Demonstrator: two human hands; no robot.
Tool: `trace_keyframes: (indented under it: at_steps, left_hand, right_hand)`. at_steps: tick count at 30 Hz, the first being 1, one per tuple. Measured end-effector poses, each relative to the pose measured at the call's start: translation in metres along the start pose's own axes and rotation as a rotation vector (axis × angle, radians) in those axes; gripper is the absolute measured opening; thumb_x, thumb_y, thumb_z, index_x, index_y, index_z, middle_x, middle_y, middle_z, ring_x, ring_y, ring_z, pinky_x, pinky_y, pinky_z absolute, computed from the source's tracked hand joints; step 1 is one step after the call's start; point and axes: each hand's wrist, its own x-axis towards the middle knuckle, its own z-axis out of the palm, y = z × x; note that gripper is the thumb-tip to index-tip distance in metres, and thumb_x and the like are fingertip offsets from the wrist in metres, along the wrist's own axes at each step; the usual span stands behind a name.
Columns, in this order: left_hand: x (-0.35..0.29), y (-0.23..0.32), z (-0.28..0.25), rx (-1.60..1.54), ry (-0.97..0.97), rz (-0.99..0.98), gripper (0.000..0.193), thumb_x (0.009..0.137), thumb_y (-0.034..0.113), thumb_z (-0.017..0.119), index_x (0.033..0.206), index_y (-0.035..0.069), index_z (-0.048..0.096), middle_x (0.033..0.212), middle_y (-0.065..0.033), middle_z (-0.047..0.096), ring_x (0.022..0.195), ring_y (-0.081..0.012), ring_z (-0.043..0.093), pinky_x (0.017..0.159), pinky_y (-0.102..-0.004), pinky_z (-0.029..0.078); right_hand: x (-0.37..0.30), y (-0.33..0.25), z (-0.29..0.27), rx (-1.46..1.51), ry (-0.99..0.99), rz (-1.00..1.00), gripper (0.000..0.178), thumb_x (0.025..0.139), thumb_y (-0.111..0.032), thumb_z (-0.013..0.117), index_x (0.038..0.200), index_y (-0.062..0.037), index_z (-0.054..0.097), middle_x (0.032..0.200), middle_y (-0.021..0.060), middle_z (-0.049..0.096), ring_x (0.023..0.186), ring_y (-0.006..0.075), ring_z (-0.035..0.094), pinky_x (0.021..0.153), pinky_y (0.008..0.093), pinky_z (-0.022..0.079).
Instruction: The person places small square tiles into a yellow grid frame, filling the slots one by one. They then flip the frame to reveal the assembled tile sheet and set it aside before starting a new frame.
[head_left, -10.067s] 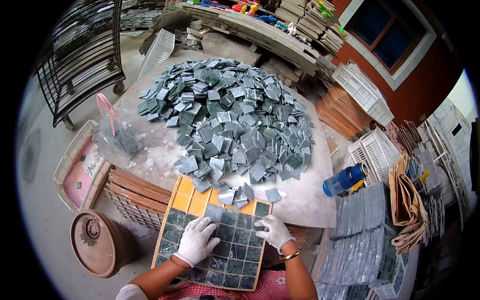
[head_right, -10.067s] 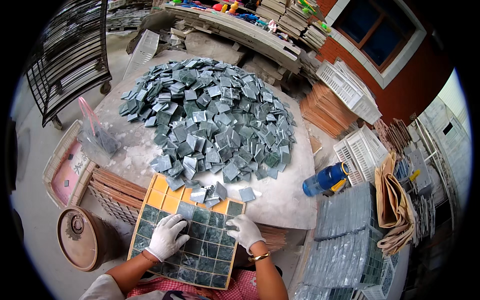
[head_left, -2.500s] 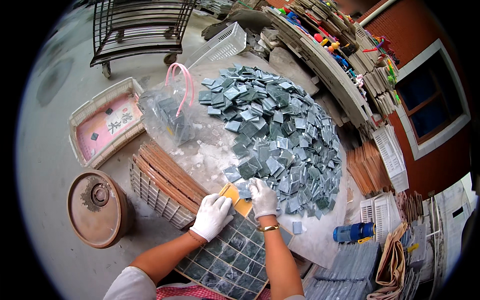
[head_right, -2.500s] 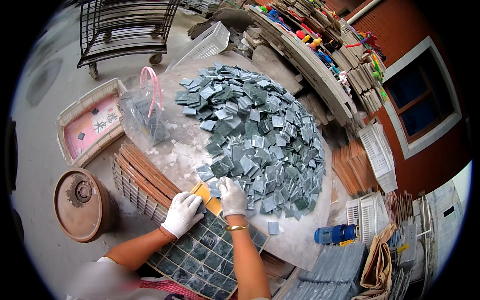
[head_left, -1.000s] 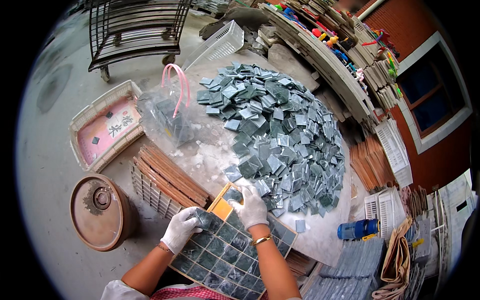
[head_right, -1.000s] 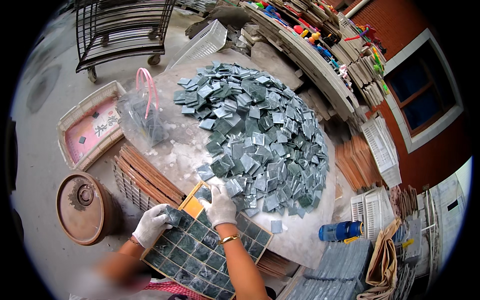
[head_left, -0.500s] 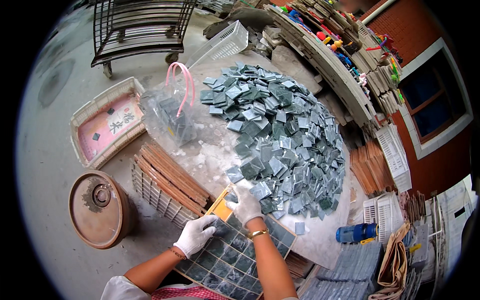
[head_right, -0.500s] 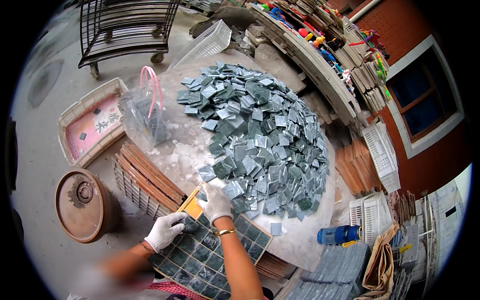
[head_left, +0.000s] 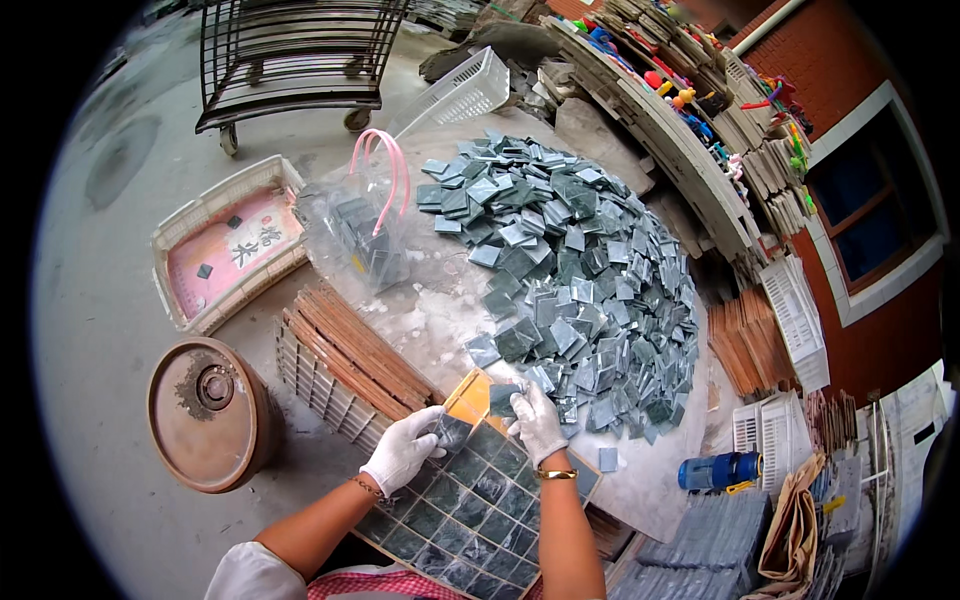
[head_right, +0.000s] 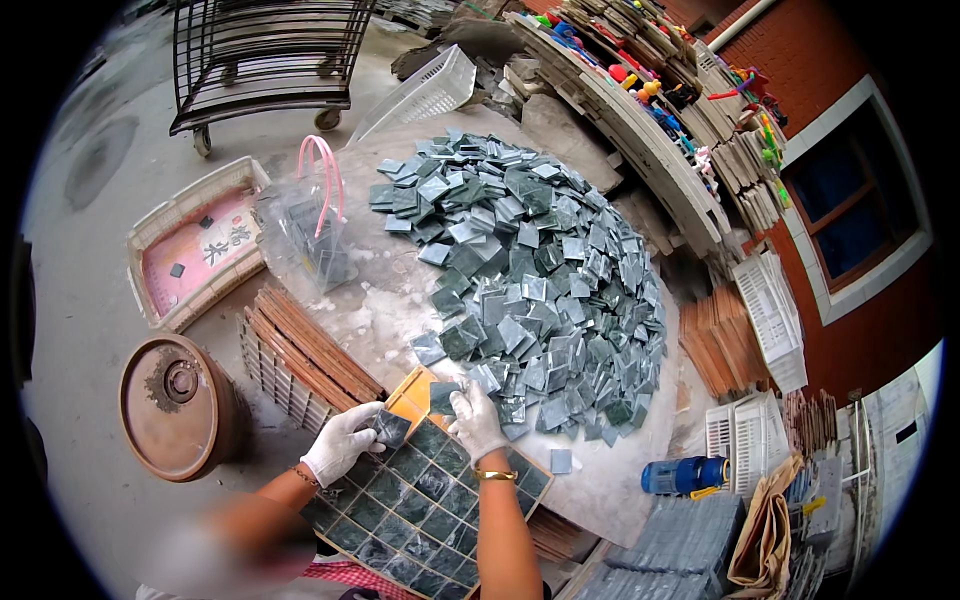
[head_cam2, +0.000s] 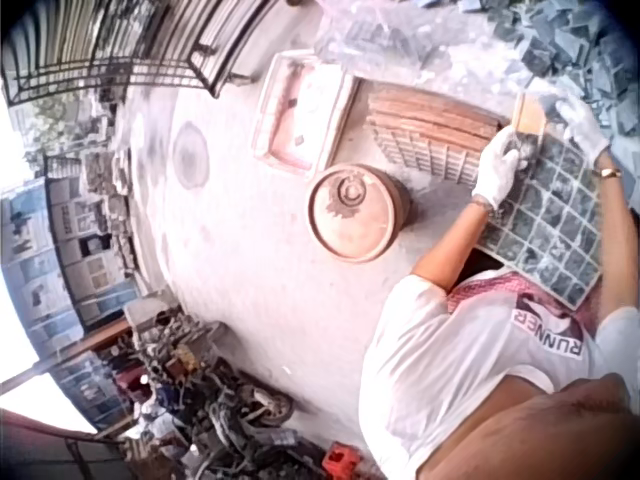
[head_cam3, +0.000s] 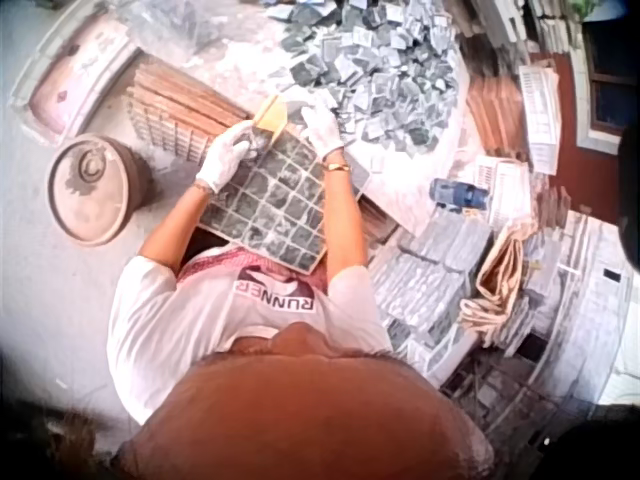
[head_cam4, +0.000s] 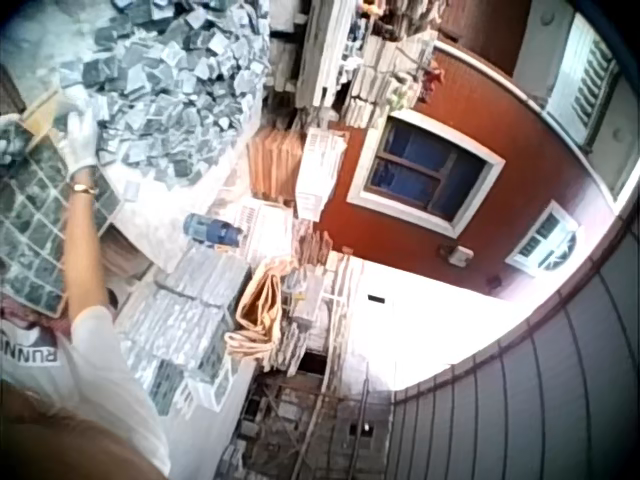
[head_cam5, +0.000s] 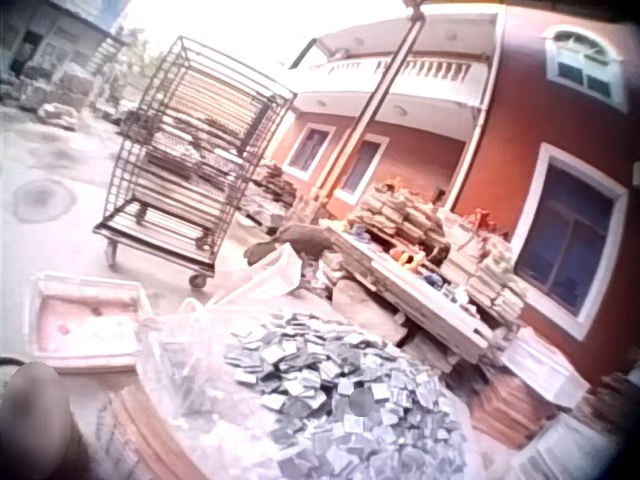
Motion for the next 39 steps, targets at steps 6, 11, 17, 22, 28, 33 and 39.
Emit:
trace_keyframes:
  at_steps: [6, 11, 17, 22, 28, 33, 39]
  left_hand:
    - [0.025, 0.008, 0.003, 0.139, 0.031, 0.019, 0.047, 0.087, -0.004, 0.047, 0.134, 0.001, 0.044, 0.107, -0.0085, 0.057, 0.093, -0.0161, 0.058, 0.077, -0.0301, 0.053]
    - [0.036, 0.016, 0.011, 1.223, 0.109, 0.503, 0.036, 0.074, 0.013, 0.066, 0.109, 0.01, 0.059, 0.09, -0.0115, 0.062, 0.083, -0.0319, 0.057, 0.073, -0.0419, 0.047]
    - [0.049, 0.035, 0.007, 1.502, -0.104, 0.739, 0.049, 0.07, 0.021, 0.073, 0.117, 0.018, 0.057, 0.129, -0.0087, 0.048, 0.118, -0.0343, 0.043, 0.095, -0.0439, 0.038]
    - [0.073, 0.03, -0.014, 1.367, -0.509, 0.614, 0.06, 0.073, 0.025, 0.074, 0.127, 0.011, 0.052, 0.14, -0.0118, 0.043, 0.134, -0.0327, 0.033, 0.11, -0.0469, 0.024]
    - [0.038, 0.002, 0.003, 1.429, -0.191, 0.602, 0.057, 0.079, 0.024, 0.066, 0.128, 0.002, 0.046, 0.138, -0.0156, 0.044, 0.133, -0.0319, 0.035, 0.108, -0.0467, 0.026]
    - [0.023, -0.01, 0.011, 1.474, -0.134, 0.578, 0.074, 0.082, 0.042, 0.061, 0.138, 0.0, 0.036, 0.146, -0.0164, 0.035, 0.137, -0.0321, 0.029, 0.11, -0.0467, 0.022]
    - [0.032, 0.005, 0.013, 1.564, -0.168, 0.518, 0.069, 0.085, 0.049, 0.054, 0.137, 0.006, 0.041, 0.147, -0.0116, 0.035, 0.136, -0.03, 0.029, 0.109, -0.054, 0.02]
  right_hand:
    - [-0.039, -0.002, 0.0, 0.142, 0.06, -0.01, 0.038, 0.093, -0.008, 0.047, 0.13, -0.0025, 0.046, 0.109, 0.0067, 0.059, 0.062, 0.0068, 0.055, 0.049, 0.0184, 0.046]
    - [-0.072, 0.007, 0.011, 0.233, 0.159, 0.058, 0.035, 0.091, -0.008, 0.049, 0.126, -0.0023, 0.048, 0.103, 0.0032, 0.059, 0.056, 0.0052, 0.052, 0.053, 0.0189, 0.048]
    - [-0.106, 0.019, 0.007, 0.364, 0.229, 0.104, 0.035, 0.09, -0.006, 0.048, 0.125, -0.0032, 0.05, 0.111, 0.0052, 0.059, 0.058, 0.0082, 0.056, 0.048, 0.0193, 0.046]
    - [-0.108, 0.011, 0.007, 0.324, 0.228, 0.088, 0.035, 0.09, -0.007, 0.049, 0.125, -0.0034, 0.05, 0.112, 0.0058, 0.058, 0.059, 0.0087, 0.057, 0.047, 0.0183, 0.045]
    - [-0.112, 0.014, 0.015, 0.324, 0.238, 0.052, 0.034, 0.091, -0.005, 0.049, 0.124, -0.0018, 0.049, 0.11, 0.0069, 0.057, 0.056, 0.0073, 0.054, 0.045, 0.0179, 0.047]
    - [-0.118, 0.009, 0.02, 0.355, 0.248, 0.044, 0.035, 0.09, -0.005, 0.049, 0.125, -0.0017, 0.048, 0.114, 0.0072, 0.055, 0.058, 0.008, 0.054, 0.045, 0.0182, 0.047]
    - [-0.105, -0.001, 0.049, 0.276, 0.23, -0.046, 0.039, 0.09, -0.001, 0.047, 0.129, 0.0, 0.045, 0.104, 0.0091, 0.056, 0.064, 0.0076, 0.053, 0.049, 0.0193, 0.047]
